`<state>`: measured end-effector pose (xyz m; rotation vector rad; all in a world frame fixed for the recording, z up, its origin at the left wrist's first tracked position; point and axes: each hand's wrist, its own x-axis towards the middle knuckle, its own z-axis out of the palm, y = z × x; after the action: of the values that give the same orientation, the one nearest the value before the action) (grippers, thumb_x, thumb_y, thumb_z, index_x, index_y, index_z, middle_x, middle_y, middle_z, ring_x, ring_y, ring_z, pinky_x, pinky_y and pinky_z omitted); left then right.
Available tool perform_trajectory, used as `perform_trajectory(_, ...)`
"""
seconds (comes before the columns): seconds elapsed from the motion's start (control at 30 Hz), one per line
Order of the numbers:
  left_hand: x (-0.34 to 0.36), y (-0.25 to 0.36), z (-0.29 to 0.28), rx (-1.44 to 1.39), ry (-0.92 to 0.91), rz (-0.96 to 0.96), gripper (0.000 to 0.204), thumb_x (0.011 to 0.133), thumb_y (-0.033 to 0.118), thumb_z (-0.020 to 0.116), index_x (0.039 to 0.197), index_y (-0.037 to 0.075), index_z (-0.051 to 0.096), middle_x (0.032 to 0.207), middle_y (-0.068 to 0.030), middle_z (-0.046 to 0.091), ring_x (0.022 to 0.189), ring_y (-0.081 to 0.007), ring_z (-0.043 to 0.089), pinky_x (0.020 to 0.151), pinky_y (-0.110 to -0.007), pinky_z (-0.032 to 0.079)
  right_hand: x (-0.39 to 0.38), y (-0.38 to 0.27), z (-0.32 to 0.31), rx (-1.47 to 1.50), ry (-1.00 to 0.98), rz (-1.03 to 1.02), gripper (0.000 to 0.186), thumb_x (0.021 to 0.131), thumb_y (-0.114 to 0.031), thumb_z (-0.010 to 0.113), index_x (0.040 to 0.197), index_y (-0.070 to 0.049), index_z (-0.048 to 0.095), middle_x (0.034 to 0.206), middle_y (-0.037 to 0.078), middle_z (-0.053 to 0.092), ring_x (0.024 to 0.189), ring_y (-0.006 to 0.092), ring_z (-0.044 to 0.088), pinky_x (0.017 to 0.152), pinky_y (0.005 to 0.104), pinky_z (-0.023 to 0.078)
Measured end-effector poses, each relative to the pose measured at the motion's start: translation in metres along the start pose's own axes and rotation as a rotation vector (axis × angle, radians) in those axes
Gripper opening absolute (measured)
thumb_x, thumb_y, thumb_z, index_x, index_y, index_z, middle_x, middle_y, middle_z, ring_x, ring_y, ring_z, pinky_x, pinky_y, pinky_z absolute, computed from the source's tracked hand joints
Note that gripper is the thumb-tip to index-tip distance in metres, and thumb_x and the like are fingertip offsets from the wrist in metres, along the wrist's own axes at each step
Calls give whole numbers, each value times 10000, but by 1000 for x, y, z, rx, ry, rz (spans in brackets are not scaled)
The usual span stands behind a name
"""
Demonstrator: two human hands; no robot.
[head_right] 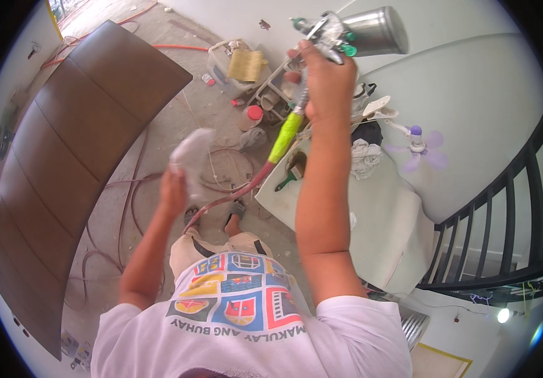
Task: The person pours paint from a can into a cup, then uses a spray gun to apply paint to a large wooden panel. The person moves around the room to adjust the spray gun and apply paint to different sections of the panel.
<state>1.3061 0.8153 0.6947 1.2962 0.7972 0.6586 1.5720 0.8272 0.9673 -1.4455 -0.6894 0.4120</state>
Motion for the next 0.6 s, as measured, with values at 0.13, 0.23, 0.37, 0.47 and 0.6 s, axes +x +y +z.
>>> perform_trajectory(0.13,1,83,103,-106,-204,450,470,1022,229,568,1439,37,467,1025,-156,668,827,-293,664,743,-405,533,-7,6,15,-99,-25,42,217,923,-84,694,1095,40,653,952,121,719,757,187,715,520,290,603)
perform_trajectory(0.23,-9,72,111,112,-310,464,502,958,237,671,1388,24,524,1085,-234,671,937,-427,666,831,-430,527,-8,5,17,-130,-4,1,193,917,-91,726,1083,3,694,978,93,743,856,173,734,543,291,585)
perform_trajectory(0.37,-28,17,93,206,-377,465,434,917,241,713,1263,26,565,1024,-223,666,928,-460,633,779,-497,514,-5,-10,16,-141,35,-12,198,917,-81,726,1086,12,685,979,107,737,862,194,741,545,296,592)
perform_trajectory(0.47,-33,-22,64,294,-369,429,392,905,239,721,1208,27,589,987,-213,669,916,-450,637,778,-498,511,8,-11,7,-86,54,-74,195,908,-61,734,1077,17,677,990,117,723,881,233,747,545,316,595)
perform_trajectory(0.6,-42,-76,25,455,-324,320,362,891,225,731,1168,31,601,980,-209,672,915,-443,639,783,-502,508,20,-26,2,-86,99,-101,207,907,-43,722,1090,27,658,991,130,717,868,244,744,557,337,599)
